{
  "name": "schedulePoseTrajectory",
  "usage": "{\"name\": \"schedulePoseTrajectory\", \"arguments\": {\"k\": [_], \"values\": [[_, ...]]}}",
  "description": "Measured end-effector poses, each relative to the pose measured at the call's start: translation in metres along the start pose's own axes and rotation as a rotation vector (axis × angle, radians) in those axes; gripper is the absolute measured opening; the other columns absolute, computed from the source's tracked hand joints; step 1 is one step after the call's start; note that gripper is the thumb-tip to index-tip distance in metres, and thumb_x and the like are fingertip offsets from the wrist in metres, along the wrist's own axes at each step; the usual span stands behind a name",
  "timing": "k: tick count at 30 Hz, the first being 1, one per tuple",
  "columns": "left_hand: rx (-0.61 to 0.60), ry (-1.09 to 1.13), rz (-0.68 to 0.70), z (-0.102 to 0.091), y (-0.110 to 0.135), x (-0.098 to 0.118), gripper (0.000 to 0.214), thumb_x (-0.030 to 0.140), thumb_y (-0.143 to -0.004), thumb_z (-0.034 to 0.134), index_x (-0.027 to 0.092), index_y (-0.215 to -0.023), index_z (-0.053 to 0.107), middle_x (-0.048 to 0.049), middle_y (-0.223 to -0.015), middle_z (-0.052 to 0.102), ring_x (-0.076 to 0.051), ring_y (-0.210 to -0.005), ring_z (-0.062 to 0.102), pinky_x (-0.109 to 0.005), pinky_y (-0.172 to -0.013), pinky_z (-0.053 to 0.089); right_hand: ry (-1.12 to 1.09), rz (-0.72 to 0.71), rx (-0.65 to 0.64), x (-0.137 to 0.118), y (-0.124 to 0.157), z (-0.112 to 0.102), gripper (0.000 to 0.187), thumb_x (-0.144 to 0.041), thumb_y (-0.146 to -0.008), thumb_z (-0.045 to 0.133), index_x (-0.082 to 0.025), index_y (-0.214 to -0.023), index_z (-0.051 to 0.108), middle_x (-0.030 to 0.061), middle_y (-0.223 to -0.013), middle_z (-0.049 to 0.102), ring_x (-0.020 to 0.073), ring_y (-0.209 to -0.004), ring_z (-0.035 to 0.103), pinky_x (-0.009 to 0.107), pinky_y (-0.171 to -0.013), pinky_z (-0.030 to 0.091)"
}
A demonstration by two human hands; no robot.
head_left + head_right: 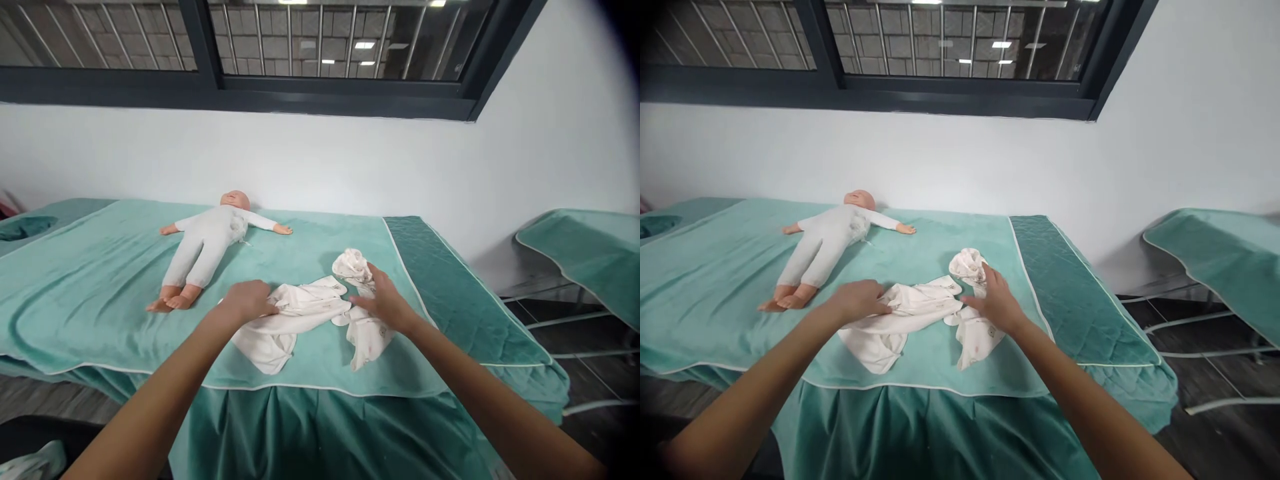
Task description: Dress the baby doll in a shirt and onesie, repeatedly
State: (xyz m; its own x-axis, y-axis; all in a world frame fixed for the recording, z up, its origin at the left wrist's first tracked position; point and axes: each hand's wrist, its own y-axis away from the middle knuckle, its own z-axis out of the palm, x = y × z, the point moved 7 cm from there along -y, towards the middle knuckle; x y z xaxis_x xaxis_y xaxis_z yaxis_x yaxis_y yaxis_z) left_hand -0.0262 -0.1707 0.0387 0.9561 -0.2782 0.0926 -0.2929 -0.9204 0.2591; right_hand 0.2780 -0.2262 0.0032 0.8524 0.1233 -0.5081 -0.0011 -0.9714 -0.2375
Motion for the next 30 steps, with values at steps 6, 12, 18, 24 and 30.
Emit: {"name": "schedulePoseTrajectory", "arguments": {"k": [6, 12, 18, 24, 30], "values": [[0.306, 0.181, 0.054, -0.026, 0.012, 0.01, 0.007, 0.027, -0.079, 0.052, 0.022, -0.083, 0.055, -0.0065, -0.088, 0.064, -0.027, -0.089, 0.059, -0.036, -0.073, 0.041, 0.127, -0.002, -0.209, -0.008, 0.003, 0.007, 0.057, -0.025, -0.082, 0.059, -0.025, -0.138, 0.048, 0.0085, -0.117, 0.061, 0.0232, -0.095, 0.061, 0.029, -0.076, 0.043], [0.329, 1.024, 0.106, -0.043, 0.037, 0.014, 0.023, 0.039, -0.078, 0.062, 0.024, -0.093, 0.054, 0.0023, -0.082, 0.059, -0.016, -0.069, 0.054, -0.025, -0.059, 0.039, 0.339, 0.007, -0.118, 0.043, 0.009, -0.062, 0.029, -0.017, -0.082, 0.052, -0.029, -0.101, 0.07, 0.0043, -0.102, 0.062, 0.0163, -0.072, 0.057, 0.028, -0.062, 0.033], [0.386, 1.083, 0.255, -0.063, 0.047, 0.039, 0.009, 0.026, -0.078, 0.061, 0.022, -0.085, 0.065, 0.0003, -0.088, 0.064, -0.016, -0.077, 0.057, -0.026, -0.067, 0.041, 0.573, 0.107, -0.232, 0.129, 0.036, -0.108, 0.026, -0.017, -0.085, 0.051, -0.026, -0.099, 0.07, 0.0144, -0.099, 0.063, 0.0223, -0.069, 0.06, 0.035, -0.058, 0.033], [0.435, 0.975, 0.507, -0.099, 0.045, 0.085, 0.015, 0.016, -0.075, 0.057, 0.021, -0.078, 0.071, -0.0018, -0.094, 0.067, -0.019, -0.088, 0.06, -0.03, -0.077, 0.044, 0.576, 0.124, -0.347, 0.044, 0.028, -0.111, 0.023, -0.027, -0.082, 0.063, -0.026, -0.105, 0.069, 0.0137, -0.095, 0.066, 0.0285, -0.072, 0.064, 0.042, -0.068, 0.042], [0.456, 0.825, 0.616, -0.14, 0.065, 0.138, 0.016, 0.013, -0.073, 0.056, 0.021, -0.084, 0.066, 0.0018, -0.081, 0.064, -0.014, -0.071, 0.054, -0.027, -0.063, 0.04, -0.202, -0.263, -0.18, -0.158, -0.013, -0.119, 0.041, -0.047, -0.084, 0.061, -0.027, -0.119, 0.058, 0.0014, -0.11, 0.067, 0.0217, -0.094, 0.062, 0.029, -0.074, 0.047]]}}
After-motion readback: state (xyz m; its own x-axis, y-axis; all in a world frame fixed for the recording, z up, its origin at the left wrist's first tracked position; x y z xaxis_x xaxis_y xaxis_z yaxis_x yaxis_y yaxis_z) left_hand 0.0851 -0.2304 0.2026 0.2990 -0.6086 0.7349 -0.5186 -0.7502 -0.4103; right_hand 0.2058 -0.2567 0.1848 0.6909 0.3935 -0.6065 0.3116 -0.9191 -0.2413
